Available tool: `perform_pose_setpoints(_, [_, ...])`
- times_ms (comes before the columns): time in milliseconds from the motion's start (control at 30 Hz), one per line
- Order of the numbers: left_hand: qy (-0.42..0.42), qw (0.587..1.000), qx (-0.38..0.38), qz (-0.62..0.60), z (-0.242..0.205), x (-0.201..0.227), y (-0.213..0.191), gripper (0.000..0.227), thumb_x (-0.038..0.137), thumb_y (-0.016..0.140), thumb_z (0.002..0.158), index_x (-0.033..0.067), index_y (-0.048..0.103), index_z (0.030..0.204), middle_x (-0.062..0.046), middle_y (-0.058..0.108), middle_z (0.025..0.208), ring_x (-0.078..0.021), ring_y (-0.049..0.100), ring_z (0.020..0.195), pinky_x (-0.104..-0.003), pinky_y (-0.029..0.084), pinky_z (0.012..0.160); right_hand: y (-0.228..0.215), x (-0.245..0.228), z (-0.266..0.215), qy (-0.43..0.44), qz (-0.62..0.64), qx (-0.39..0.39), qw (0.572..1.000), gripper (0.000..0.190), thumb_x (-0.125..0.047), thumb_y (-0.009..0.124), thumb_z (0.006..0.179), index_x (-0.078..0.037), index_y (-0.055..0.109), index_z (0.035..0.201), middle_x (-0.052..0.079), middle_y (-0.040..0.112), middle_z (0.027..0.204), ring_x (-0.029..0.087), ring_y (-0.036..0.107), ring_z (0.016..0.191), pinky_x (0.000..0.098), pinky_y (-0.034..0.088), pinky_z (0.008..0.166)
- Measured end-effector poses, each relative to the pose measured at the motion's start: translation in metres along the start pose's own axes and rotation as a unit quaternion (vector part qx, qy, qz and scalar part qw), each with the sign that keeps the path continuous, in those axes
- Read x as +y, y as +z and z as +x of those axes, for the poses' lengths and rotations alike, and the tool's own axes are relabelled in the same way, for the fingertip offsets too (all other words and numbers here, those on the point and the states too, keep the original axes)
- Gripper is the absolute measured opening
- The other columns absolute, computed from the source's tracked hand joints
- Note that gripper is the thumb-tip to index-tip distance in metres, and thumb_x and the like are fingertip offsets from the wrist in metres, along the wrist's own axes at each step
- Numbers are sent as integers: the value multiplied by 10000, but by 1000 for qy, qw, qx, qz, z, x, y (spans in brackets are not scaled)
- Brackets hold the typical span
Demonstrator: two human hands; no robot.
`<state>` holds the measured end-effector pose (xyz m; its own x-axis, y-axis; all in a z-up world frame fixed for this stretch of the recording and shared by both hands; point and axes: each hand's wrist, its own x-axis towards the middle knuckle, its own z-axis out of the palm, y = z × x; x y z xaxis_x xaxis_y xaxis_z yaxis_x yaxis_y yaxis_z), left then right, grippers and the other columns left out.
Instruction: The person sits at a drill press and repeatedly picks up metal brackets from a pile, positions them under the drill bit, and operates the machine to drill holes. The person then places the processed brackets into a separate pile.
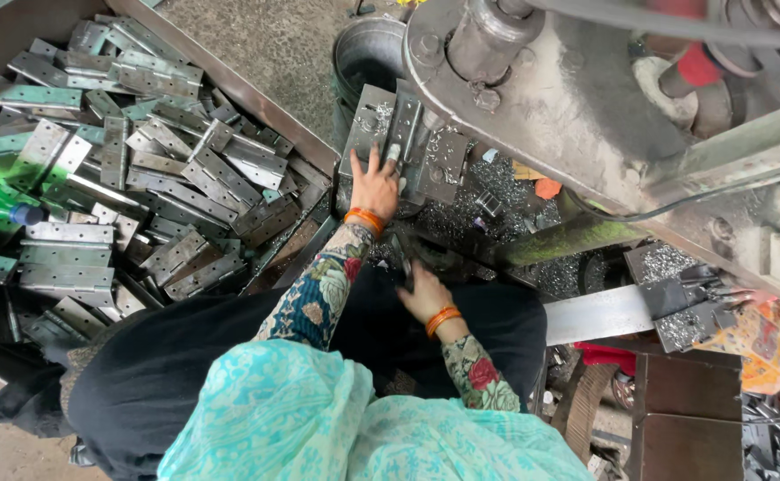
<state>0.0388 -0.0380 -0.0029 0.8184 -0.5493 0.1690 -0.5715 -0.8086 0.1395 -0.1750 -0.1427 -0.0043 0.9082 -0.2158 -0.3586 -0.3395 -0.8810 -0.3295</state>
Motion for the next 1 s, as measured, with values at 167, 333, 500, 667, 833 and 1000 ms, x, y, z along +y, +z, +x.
perform_pose_setpoints(167, [-13,997,-60,46,32,3,-7,441,351,430,1027,176,656,1362,-20,445,1570,-393,114,1552,-777,42,1150,-17,-5,4,0,-36,-11,999,672,-417,708,872,-77,500,1413,229,711,1154,443,689,1037,532,566,873])
perform_pose_setpoints(333, [-16,998,-34,40,34,2,-7,430,325,456,1014,180,664,1361,-35,449,1573,-397,142,1539,-781,60,1152,55,14,-16,-35,93,127,987,719,-409,714,854,-144,461,1471,215,709,1191,446,683,1037,535,571,834])
perform_pose_setpoints(500, [-29,998,-35,36,28,4,-21,400,290,492,990,172,676,1324,-51,463,1554,-394,182,1529,-785,93,1138,74,35,-12,-29,75,77,994,810,-386,705,853,-137,364,1544,231,696,1197,469,663,1047,552,555,845])
perform_pose_setpoints(667, [-57,991,98,-64,-24,-21,-15,368,242,622,899,100,702,1230,-88,526,1454,-377,339,1473,-709,223,1169,12,14,-6,-43,40,46,997,706,-411,739,836,-136,516,1447,279,702,1148,480,672,1056,537,561,885])
perform_pose_setpoints(833, [-157,961,220,-53,-83,-112,14,389,153,702,824,95,691,1208,-114,527,1466,-338,429,1378,-617,322,1143,-53,-23,-6,-16,-60,-9,998,649,-508,654,892,-158,547,1427,274,703,1123,489,666,1047,556,541,883])
perform_pose_setpoints(1000, [-371,919,104,-85,-141,-201,51,519,115,685,800,84,646,1316,-124,507,1489,-344,440,1354,-584,359,1112,-64,-47,-15,-13,-74,-12,997,632,-490,653,886,-180,565,1431,266,719,1123,469,687,1058,545,548,901])
